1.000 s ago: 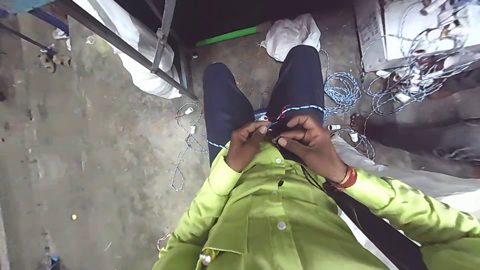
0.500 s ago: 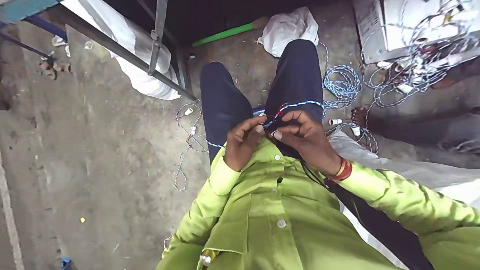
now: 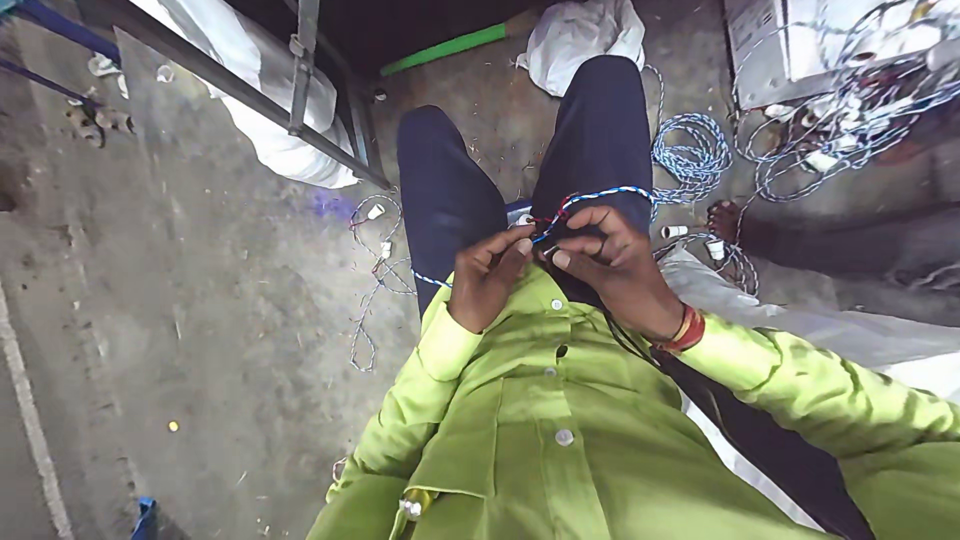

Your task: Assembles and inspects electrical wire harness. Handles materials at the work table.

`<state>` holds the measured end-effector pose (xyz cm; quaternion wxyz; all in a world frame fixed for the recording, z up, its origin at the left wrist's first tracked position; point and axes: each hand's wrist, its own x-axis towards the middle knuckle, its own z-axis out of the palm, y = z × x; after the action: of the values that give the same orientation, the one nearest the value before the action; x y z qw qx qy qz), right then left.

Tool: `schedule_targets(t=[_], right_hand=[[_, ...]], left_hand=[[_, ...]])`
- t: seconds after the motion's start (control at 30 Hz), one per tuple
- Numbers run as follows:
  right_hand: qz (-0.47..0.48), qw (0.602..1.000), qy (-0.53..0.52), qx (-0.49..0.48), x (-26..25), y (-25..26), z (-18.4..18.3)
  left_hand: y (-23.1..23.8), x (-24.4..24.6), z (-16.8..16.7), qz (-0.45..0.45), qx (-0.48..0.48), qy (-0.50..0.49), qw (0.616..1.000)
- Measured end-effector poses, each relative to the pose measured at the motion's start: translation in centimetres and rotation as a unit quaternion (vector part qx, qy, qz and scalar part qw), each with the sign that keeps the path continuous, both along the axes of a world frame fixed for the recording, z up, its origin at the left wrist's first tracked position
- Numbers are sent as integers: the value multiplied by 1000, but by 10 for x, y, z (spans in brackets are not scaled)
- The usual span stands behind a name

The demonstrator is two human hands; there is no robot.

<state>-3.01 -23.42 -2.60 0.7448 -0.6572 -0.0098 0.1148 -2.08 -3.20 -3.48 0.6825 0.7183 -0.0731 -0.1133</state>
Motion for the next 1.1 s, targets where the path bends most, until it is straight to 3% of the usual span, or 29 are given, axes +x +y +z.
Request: schedule_targets(t=[0.2, 0.3, 0.47, 0.6, 0.8, 0.93, 1.0, 1.1], right_hand=[[6, 1000, 6, -5, -1, 0, 1], [29, 999, 2, -18, -1, -2, 5], [63, 991, 78, 84, 7, -17, 41], [13, 981, 98, 167, 34, -23, 38], [125, 989, 62, 40, 43, -15, 23], [184, 980, 42, -62, 43, -17, 24], [198, 975, 33, -94, 42, -16, 23], [207, 969, 8, -138, 41, -12, 21]], left_hand=[[-2, 0, -3, 12, -4, -16, 1000], [-7, 2, -4, 25, 55, -31, 998], [-11, 3, -7, 36, 189, -163, 968], [-11, 4, -4, 39, 208, -186, 959], [-7, -1, -1, 30, 162, -155, 974], [-10, -1, -1, 98, 271, -286, 914], [-10, 1, -5, 137, 298, -352, 877], [-7, 4, -8, 153, 319, -390, 850]])
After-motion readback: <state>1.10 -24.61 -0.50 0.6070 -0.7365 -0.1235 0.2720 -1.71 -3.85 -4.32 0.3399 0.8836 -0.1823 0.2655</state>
